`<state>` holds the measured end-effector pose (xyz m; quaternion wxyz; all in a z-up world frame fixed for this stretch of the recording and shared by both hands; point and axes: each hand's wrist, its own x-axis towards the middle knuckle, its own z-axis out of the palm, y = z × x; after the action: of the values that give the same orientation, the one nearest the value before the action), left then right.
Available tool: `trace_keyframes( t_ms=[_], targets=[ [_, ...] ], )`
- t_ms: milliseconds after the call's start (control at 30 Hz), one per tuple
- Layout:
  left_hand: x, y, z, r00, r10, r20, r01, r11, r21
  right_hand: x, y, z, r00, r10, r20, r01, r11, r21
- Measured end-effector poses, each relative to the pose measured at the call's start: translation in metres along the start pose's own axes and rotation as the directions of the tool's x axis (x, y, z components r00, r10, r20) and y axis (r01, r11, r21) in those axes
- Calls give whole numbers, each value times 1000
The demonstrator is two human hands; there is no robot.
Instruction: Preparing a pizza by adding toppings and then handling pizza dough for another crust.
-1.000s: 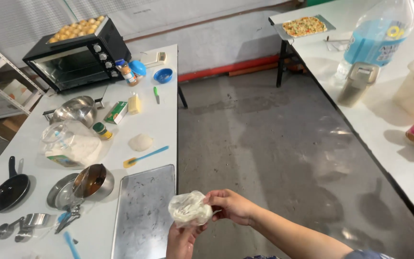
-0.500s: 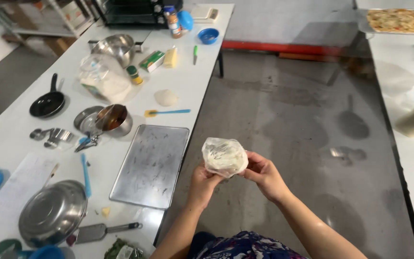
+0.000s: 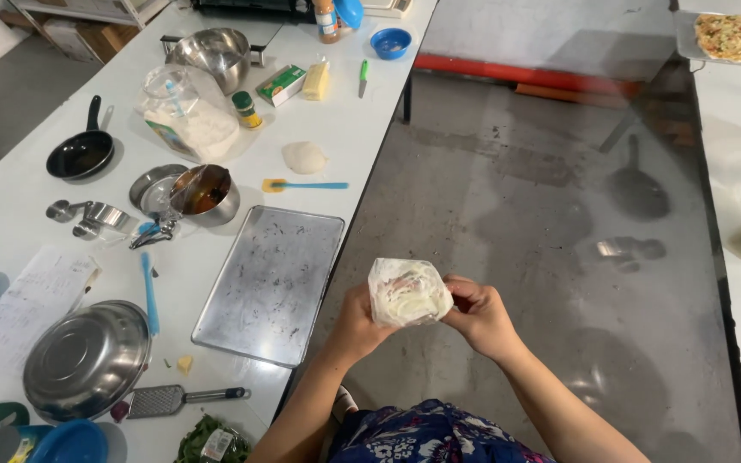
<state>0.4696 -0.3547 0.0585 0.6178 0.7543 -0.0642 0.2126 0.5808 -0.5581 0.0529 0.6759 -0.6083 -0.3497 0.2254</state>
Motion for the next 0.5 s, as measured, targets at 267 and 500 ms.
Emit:
trace_keyframes(
  t_ms=[267, 500],
  targets=[
    [-16, -12, -12, 977, -133, -165, 152, 982, 112, 22, -43, 22, 999, 19, 43, 5, 863, -505],
    [-47, -16, -26, 869, -357, -343, 413, 905, 103, 28, -70, 67, 926, -292, 238, 376, 763, -525]
  ],
)
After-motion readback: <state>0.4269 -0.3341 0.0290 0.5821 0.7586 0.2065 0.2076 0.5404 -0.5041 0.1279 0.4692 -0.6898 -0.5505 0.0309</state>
